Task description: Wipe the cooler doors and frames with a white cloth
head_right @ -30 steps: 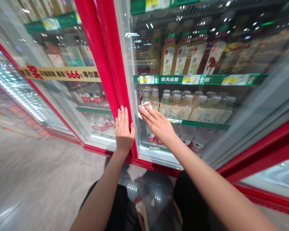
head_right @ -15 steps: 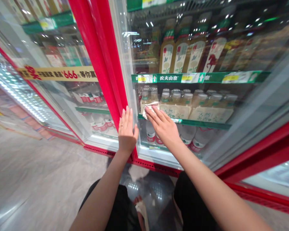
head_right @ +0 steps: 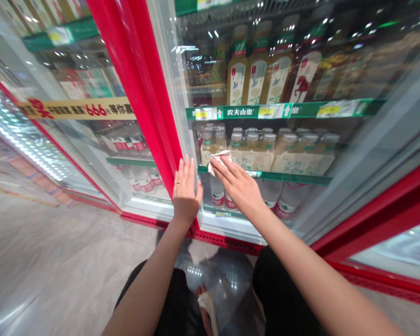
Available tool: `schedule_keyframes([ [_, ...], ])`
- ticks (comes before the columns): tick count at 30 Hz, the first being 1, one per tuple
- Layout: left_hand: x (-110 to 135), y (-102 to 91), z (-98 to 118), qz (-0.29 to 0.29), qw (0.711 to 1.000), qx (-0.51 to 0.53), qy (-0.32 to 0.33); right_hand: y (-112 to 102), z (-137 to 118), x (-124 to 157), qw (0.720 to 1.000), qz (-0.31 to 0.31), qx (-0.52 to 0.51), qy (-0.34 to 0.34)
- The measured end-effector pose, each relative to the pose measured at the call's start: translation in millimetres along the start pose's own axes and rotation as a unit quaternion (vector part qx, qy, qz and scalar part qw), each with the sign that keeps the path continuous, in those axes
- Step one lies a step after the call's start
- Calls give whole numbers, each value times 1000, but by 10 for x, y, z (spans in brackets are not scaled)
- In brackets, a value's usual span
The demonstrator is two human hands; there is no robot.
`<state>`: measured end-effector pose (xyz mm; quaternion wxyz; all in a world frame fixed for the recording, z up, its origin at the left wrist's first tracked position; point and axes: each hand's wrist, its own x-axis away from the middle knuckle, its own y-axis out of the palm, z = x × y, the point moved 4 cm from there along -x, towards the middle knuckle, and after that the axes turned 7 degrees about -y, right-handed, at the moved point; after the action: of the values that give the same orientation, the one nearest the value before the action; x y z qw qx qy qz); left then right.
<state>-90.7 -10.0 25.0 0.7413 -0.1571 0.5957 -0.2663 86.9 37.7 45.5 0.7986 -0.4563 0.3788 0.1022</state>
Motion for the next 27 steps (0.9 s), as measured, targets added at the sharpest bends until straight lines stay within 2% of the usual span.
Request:
schedule_keyframes([
  [4,0,-10,24,2,1000,0,2,-38,9,-62,999,13,29,10],
  [8,-4,18,22,-7,1000,7,-4,3,-14,-199,1000,-2,-1,16],
  [13,-3,28,17,-12,1000,9,-4,0,-18,-73,1000,-13,-1,-13],
  [17,2,-3,29,3,1000,6,6,-88,46,37,1000,-6,22,3],
  [21,6,-8,44,10,1000,4,13,-129,79,-57,999,13,29,24],
  [24,11,10,51,12,1000,2,19,-80,43,-132,999,7,38,0],
  [27,17,21,53,11,1000,-4,25,-36,1,-87,999,-3,44,-20],
])
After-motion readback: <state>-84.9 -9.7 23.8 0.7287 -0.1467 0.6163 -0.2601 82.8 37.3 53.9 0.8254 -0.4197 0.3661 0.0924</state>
